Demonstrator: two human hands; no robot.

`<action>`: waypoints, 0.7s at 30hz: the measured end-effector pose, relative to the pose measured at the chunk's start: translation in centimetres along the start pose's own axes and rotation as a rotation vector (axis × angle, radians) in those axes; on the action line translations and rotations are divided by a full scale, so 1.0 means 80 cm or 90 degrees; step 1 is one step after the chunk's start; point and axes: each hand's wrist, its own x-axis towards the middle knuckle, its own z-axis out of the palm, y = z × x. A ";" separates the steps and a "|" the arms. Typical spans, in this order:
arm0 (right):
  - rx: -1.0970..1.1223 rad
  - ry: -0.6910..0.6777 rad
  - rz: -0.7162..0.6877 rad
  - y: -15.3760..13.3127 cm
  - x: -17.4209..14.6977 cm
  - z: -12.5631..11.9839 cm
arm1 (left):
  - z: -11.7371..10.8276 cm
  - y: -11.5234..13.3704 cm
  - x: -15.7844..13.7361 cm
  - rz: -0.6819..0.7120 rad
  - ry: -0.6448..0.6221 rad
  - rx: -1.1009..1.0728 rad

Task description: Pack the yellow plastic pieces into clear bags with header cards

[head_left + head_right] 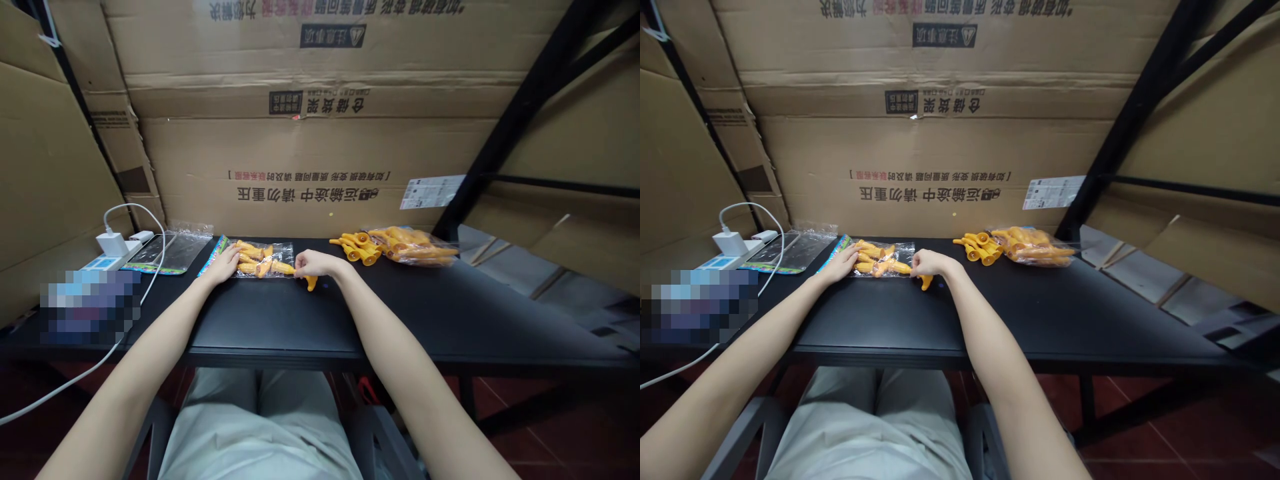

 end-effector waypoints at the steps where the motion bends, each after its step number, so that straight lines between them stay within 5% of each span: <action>1: 0.005 0.022 0.011 -0.001 -0.001 -0.001 | 0.000 0.000 0.000 0.001 -0.003 -0.001; 7: -0.001 0.149 0.003 -0.012 0.000 0.002 | 0.002 0.004 0.002 0.016 -0.024 -0.031; 21: 0.302 0.146 -0.188 -0.008 0.025 0.036 | -0.003 0.020 -0.004 -0.031 -0.012 -0.127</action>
